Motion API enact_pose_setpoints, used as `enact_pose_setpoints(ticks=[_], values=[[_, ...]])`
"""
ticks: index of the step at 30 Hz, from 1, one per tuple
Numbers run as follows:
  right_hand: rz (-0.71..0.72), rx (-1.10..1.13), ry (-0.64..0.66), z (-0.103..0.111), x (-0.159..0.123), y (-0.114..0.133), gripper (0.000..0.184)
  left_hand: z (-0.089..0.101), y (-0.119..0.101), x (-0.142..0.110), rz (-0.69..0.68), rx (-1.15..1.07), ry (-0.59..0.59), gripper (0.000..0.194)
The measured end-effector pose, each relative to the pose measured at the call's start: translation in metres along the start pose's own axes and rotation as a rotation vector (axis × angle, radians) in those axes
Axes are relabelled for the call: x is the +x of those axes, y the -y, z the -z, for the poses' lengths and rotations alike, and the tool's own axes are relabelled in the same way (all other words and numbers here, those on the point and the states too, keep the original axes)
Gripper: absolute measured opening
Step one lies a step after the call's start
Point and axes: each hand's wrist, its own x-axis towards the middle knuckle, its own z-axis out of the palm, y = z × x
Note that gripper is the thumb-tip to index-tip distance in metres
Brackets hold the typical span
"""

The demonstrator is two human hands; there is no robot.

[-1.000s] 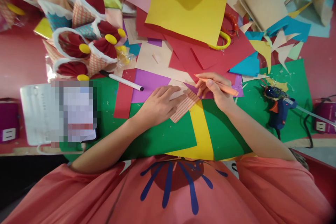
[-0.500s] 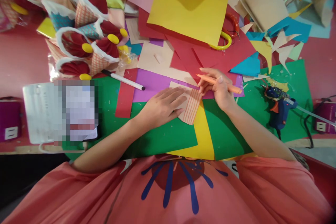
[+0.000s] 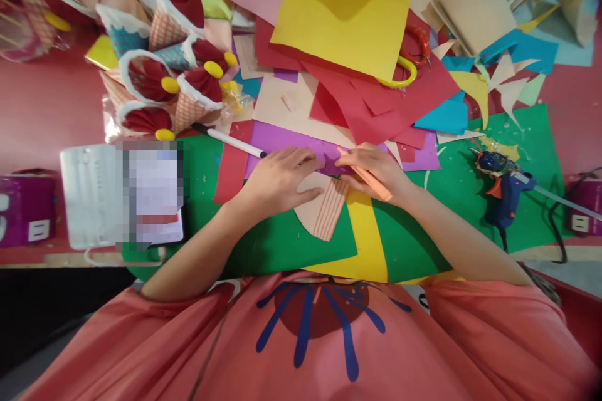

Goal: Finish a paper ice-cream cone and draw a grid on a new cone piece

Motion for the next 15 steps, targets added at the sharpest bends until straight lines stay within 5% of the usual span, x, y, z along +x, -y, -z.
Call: enact_pose_setpoints(ticks=[7,15], values=[[0.044,-0.012,0.022,-0.0009,-0.0008,-0.0008,0.013,0.0013,0.0006,0.0005,-0.066,-0.223,0.239,0.024],[0.034,-0.013,0.126,-0.0044,-0.0003,0.0013,0.014,-0.0018,0.0009,-0.0001,-0.103,-0.272,0.213,0.023]])
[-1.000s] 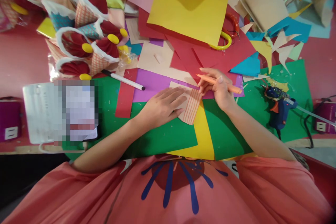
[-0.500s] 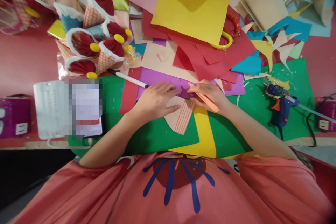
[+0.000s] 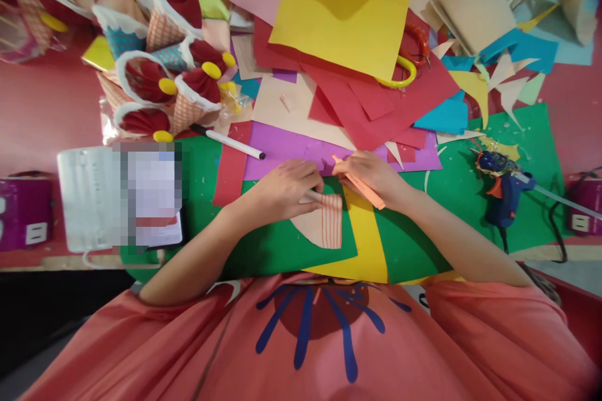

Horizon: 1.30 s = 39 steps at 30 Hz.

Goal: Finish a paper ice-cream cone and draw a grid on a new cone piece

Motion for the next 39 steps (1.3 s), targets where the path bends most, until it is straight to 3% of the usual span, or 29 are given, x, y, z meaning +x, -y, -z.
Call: enact_pose_setpoints(ticks=[3,6,10,14,17,21,25,29,35,39], values=[[-0.026,0.055,-0.05,0.001,0.0,0.005,0.014,0.0,-0.001,0.001,0.004,-0.035,-0.001,0.024],[-0.103,0.148,-0.252,0.006,-0.002,0.008,0.015,0.001,0.0,0.001,0.065,-0.114,-0.028,0.018],[-0.279,0.148,-0.534,0.018,-0.005,0.005,0.023,-0.003,0.004,0.0,0.114,0.054,-0.224,0.022],[-0.377,0.111,-0.626,0.023,-0.007,0.003,0.023,-0.009,0.007,0.001,0.145,0.176,-0.329,0.027],[-0.406,0.197,-0.586,0.02,-0.007,0.005,0.021,-0.011,0.008,0.001,0.137,0.208,-0.339,0.027],[-0.417,0.571,-0.411,0.013,-0.004,0.01,0.04,-0.009,0.006,0.001,0.073,0.228,-0.266,0.029],[-0.449,0.804,-0.512,0.015,0.001,0.013,0.042,-0.01,-0.001,0.003,-0.019,0.3,-0.136,0.037],[-0.528,0.841,-0.547,0.022,0.004,0.015,0.043,-0.019,-0.007,0.01,-0.025,0.343,-0.054,0.048],[-0.608,0.942,-0.45,0.02,0.004,0.013,0.039,-0.025,-0.013,0.019,-0.007,0.388,-0.139,0.032],[-0.657,0.911,-0.419,0.015,0.001,0.006,0.037,-0.024,-0.013,0.016,-0.016,0.352,-0.184,0.04]])
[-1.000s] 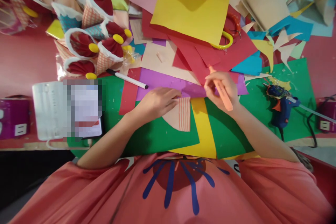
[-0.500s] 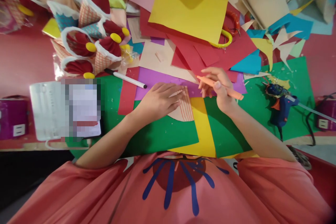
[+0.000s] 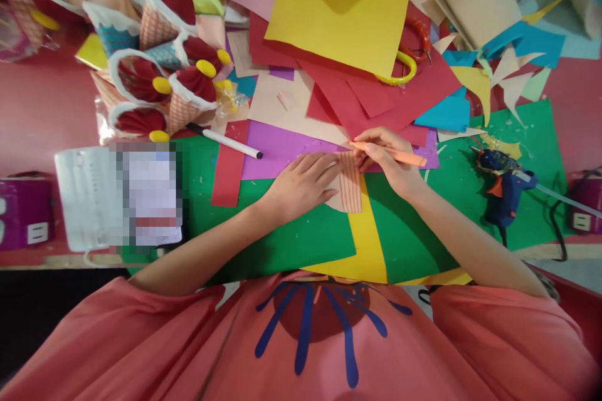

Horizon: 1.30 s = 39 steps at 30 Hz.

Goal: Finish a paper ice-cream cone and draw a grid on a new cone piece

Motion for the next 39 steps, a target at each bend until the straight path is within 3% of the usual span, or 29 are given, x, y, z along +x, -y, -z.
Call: enact_pose_setpoints(ticks=[3,9,20,26,34,39], values=[[0.012,-0.015,-0.009,0.001,0.0,0.0,0.036,-0.001,0.001,-0.006,-0.042,-0.065,-0.023,0.044],[0.098,-0.07,-0.045,-0.004,-0.002,0.004,0.033,-0.003,-0.003,-0.006,-0.057,-0.089,0.044,0.04],[0.157,-0.307,-0.053,-0.001,-0.002,-0.006,0.029,0.004,0.004,-0.008,-0.042,-0.125,-0.108,0.029],[0.26,-0.417,-0.082,0.0,-0.005,-0.007,0.027,0.006,0.003,-0.008,-0.076,-0.067,-0.049,0.034],[0.125,-0.362,-0.055,0.001,-0.002,-0.007,0.028,0.008,0.001,-0.009,-0.054,-0.113,-0.017,0.035],[0.16,-0.396,-0.053,0.001,-0.001,-0.007,0.031,0.01,0.001,-0.009,-0.036,-0.166,-0.077,0.032]])
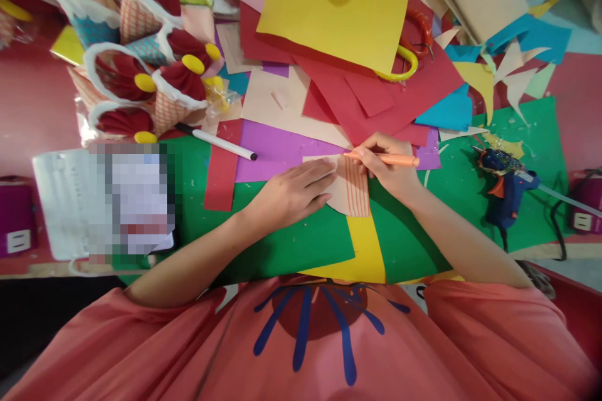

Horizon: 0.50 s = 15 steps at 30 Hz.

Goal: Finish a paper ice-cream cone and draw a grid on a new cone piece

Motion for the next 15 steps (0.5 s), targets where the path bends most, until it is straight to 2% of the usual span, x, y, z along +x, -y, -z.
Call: enact_pose_setpoints(ticks=[5,9,15], values=[[0.017,-0.023,0.009,0.0002,0.0005,0.0024,0.031,0.0004,-0.0003,0.0003,0.04,-0.03,0.035,0.032],[-0.002,-0.031,0.028,0.0011,0.0006,0.0049,0.032,-0.0001,-0.0006,0.0005,0.012,-0.009,-0.005,0.031],[-0.02,-0.01,0.02,0.0011,0.0011,0.0056,0.033,-0.0001,-0.0011,0.0002,0.019,0.0,0.001,0.031]])
